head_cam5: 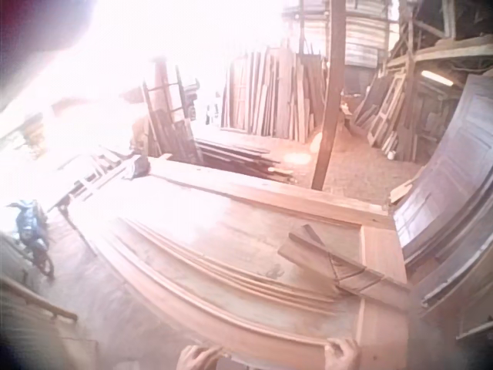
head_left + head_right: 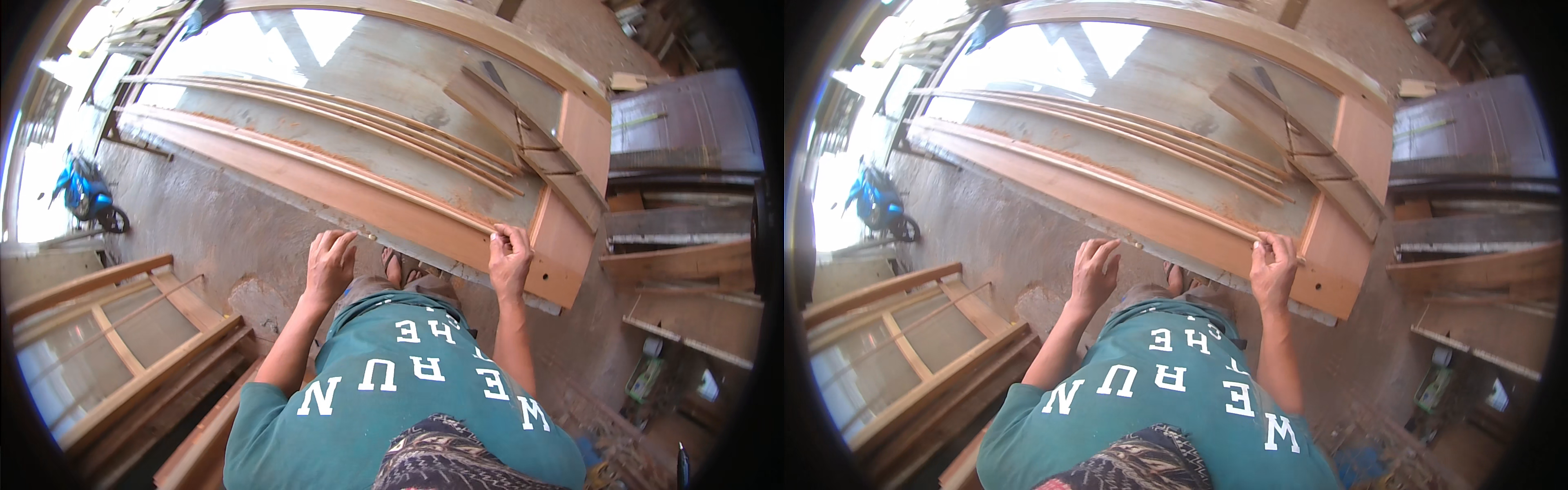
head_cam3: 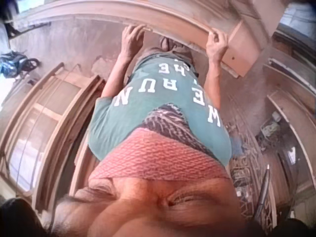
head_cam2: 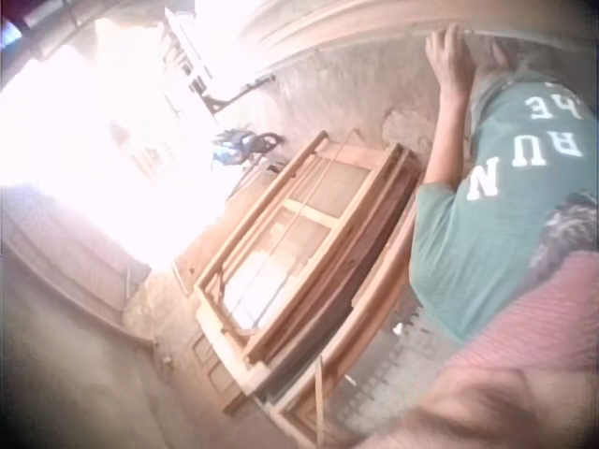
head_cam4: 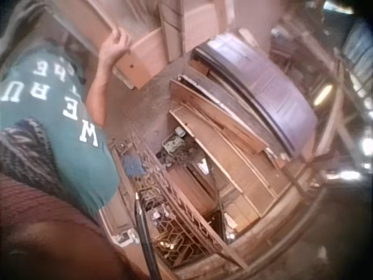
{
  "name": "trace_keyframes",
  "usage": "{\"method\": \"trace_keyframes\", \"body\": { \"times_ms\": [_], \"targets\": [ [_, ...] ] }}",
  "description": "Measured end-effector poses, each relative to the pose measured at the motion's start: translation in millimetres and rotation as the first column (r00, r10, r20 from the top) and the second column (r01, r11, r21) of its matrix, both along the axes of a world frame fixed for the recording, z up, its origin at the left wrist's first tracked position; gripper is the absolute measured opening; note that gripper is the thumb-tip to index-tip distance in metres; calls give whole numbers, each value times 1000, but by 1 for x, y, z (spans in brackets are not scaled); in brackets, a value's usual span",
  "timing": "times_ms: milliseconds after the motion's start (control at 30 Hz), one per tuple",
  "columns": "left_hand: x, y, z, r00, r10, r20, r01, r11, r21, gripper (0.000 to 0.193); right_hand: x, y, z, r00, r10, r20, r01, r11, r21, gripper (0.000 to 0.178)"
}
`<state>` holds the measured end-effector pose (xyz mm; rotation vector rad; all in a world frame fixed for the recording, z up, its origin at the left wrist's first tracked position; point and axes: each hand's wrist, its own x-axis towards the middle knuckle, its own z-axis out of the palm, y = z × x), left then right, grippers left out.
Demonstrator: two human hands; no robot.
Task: The person gathers thin wooden strips and a hand saw in a cluttered workshop. They place the strips on a large wooden frame with glass, then use the hand saw to cut a piece of wood on the frame. Finally, they use a pencil to mark the wooden strips.
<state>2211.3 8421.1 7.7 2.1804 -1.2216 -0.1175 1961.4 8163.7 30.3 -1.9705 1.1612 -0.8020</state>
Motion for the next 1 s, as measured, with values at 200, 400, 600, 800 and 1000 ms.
{"method": "trace_keyframes", "body": {
  "times_ms": [200,400,600,800,1000],
  "targets": [
    [-46,110,-47,933,312,-181,-277,941,194,28,17,28,-3,964,265,26,-264,964,-31,15],
    [-86,179,-64,784,516,-346,-314,810,496,30,9,49,-21,934,357,7,-356,933,-55,15],
    [-69,215,-93,724,596,-347,-391,769,506,31,21,69,-26,908,419,-20,-420,907,-21,16],
    [-25,253,-96,666,640,-382,-417,745,521,35,110,90,-14,862,503,-65,-507,849,-150,14],
    [37,343,-134,563,722,-402,-498,685,532,36,253,154,-6,786,615,-66,-614,764,-199,14]
  ]
}}
